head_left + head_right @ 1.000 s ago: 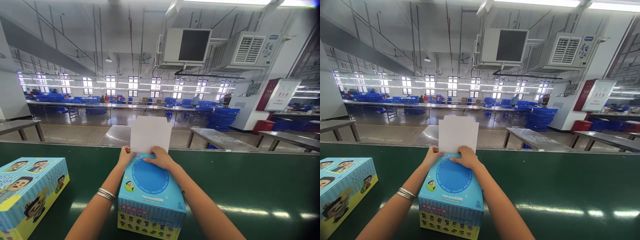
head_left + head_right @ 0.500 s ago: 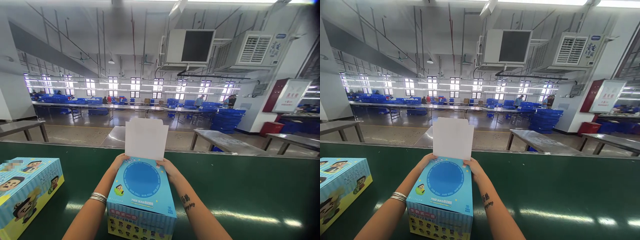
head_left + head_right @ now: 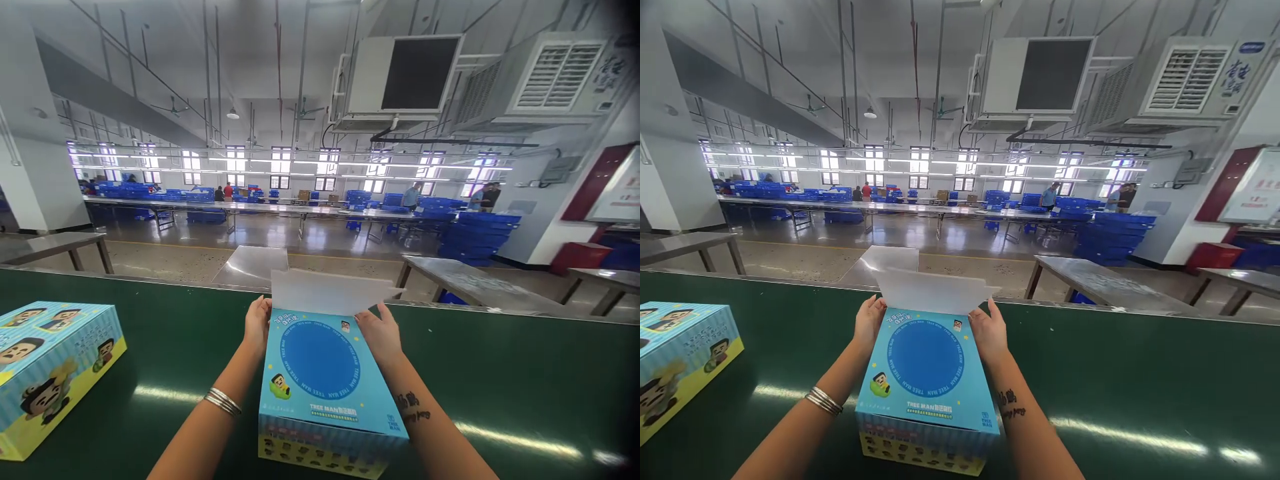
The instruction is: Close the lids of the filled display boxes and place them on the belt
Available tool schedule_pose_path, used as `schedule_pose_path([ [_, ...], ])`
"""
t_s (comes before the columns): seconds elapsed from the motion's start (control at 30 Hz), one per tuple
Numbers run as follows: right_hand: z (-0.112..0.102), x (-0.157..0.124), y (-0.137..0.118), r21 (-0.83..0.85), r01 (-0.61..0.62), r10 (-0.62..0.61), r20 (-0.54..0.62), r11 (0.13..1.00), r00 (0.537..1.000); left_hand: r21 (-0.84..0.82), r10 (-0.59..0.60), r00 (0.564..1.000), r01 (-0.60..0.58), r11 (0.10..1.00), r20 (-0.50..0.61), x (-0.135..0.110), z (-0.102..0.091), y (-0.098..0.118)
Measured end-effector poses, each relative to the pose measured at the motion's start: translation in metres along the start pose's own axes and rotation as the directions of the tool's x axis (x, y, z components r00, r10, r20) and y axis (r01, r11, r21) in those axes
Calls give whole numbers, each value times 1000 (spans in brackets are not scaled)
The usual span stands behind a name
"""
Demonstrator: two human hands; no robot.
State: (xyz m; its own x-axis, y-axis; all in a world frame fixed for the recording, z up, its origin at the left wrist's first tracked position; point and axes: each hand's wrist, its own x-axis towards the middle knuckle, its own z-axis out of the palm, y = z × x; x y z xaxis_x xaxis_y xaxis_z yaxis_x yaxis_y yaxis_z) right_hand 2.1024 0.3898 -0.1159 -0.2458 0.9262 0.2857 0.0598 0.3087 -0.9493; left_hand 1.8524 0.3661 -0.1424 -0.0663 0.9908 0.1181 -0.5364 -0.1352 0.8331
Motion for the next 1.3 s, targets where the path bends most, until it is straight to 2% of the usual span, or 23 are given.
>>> schedule_pose_path([
  [0.13, -8, -14, -6, -153, -18, 31, 77, 988, 997, 140, 36, 998, -43, 989, 51, -3, -11, -4],
  [0.27, -5, -28, -15, -341, -24, 72, 129, 940, 989, 368, -4, 990, -49, 928, 142, -18, -30, 16],
  [0.33, 6, -39, -25, -516, 71, -12, 117, 853, 993, 485, -5, 984, -84, 871, 178, -34, -34, 36],
  [0.4, 24, -58, -39, -705, 241, -167, 174, 667, 970, 603, 15, 970, -162, 781, 242, -56, -31, 57],
  [0.43, 34, -69, -46, -758, 327, -222, 242, 565, 944, 657, 8, 956, -207, 725, 293, -70, -27, 66],
  [0.47, 44, -82, -54, -755, 403, -222, 336, 517, 915, 778, -72, 912, -302, 550, 405, -85, -24, 72],
  [0.5, 53, -95, -60, -719, 452, -181, 425, 527, 887, 833, -181, 858, -382, 399, 480, -100, -20, 77],
  [0.53, 60, -107, -65, -694, 474, -145, 478, 542, 866, 846, -271, 810, -447, 289, 521, -115, -18, 79],
  [0.6, 69, -124, -70, -676, 495, -117, 524, 546, 844, 832, -358, 761, -546, 98, 541, -136, -16, 79],
  [0.67, 73, -132, -69, -682, 516, -124, 537, 518, 834, 803, -370, 750, -596, -17, 549, -146, -20, 76],
  [0.77, 78, -130, -57, -667, 577, -153, 583, 471, 798, 751, -326, 741, -649, -122, 587, -144, -33, 69],
  [0.87, 88, -127, -42, -682, 651, -244, 605, 333, 758, 705, -274, 739, -671, -228, 615, -137, -46, 62],
  [0.97, 96, -122, -38, -696, 681, -281, 623, 227, 730, 698, -272, 744, -668, -258, 610, -133, -50, 65],
  [1.03, 99, -116, -47, -685, 682, -227, 644, 256, 731, 723, -308, 742, -663, -197, 596, -131, -47, 76],
  [1.13, 102, -106, -67, -673, 649, -95, 665, 355, 741, 784, -368, 752, -614, -89, 547, -131, -39, 96],
  [1.2, 105, -103, -73, -678, 638, -60, 667, 365, 743, 801, -382, 759, -594, -74, 527, -133, -37, 104],
  [1.3, 111, -108, -69, -676, 666, -120, 668, 315, 735, 784, -353, 763, -610, -115, 542, -139, -45, 105],
])
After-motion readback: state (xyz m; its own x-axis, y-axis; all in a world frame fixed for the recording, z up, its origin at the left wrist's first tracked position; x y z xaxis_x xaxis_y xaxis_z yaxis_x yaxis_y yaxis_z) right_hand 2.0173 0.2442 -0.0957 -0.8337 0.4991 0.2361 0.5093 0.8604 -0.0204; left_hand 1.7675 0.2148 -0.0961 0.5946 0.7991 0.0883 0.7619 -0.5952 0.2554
